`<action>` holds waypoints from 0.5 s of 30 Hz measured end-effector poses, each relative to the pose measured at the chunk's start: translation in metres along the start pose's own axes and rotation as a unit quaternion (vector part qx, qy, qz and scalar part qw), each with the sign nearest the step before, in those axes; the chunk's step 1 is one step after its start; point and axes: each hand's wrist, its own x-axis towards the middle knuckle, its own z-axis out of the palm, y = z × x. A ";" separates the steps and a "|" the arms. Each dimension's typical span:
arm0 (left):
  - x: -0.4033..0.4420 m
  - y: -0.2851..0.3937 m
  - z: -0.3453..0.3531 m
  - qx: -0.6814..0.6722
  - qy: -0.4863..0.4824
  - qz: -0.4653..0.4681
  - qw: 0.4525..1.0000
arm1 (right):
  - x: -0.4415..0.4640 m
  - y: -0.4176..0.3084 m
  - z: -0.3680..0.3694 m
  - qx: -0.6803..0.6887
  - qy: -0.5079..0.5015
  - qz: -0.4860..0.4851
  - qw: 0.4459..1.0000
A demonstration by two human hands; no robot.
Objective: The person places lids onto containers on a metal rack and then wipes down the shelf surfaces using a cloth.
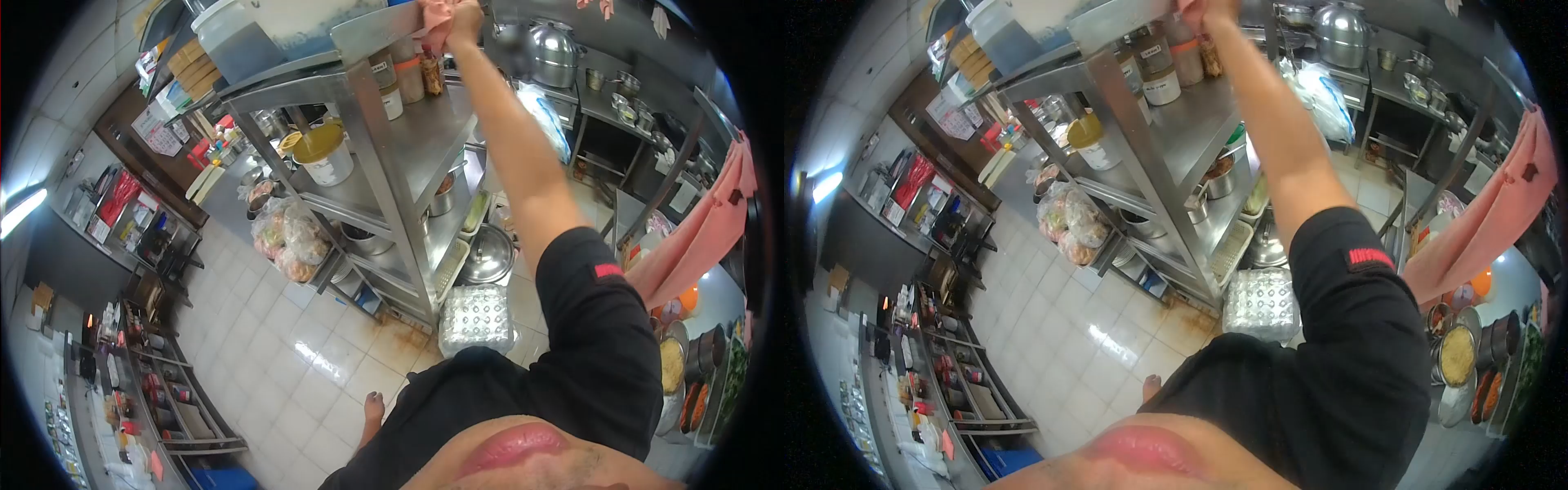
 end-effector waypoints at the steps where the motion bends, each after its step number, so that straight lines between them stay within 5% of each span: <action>1: 0.004 -0.009 -0.003 0.019 0.014 0.003 1.000 | 0.005 0.001 -0.006 0.050 -0.025 0.041 0.998; 2: -0.006 0.016 -0.021 -0.034 0.018 -0.123 0.992 | 0.009 0.000 -0.012 0.099 -0.052 0.082 0.990; 5: 0.003 0.024 -0.038 -0.028 0.010 -0.138 0.990 | 0.024 -0.004 -0.020 0.247 -0.129 0.201 0.939; 7: 0.015 0.037 -0.040 -0.052 -0.008 -0.136 0.989 | -0.007 0.021 0.006 0.357 -0.127 0.099 0.920; 8: 0.019 0.042 -0.039 -0.062 -0.019 -0.135 0.989 | -0.036 -0.058 -0.002 0.167 -0.074 -0.061 0.981; 9: 0.026 0.046 -0.036 -0.058 -0.024 -0.106 0.992 | -0.056 -0.096 -0.009 -0.040 -0.007 -0.229 0.973; 11: 0.052 0.042 -0.018 -0.047 -0.035 -0.049 0.997 | -0.087 -0.124 -0.004 0.018 0.016 -0.205 0.979; 12: 0.069 0.038 -0.009 0.000 -0.040 0.051 0.998 | -0.096 -0.124 0.000 0.089 0.031 -0.219 0.971; 15: 0.114 0.077 -0.004 0.007 -0.048 0.097 0.994 | -0.091 -0.148 -0.017 0.064 -0.049 -0.323 0.943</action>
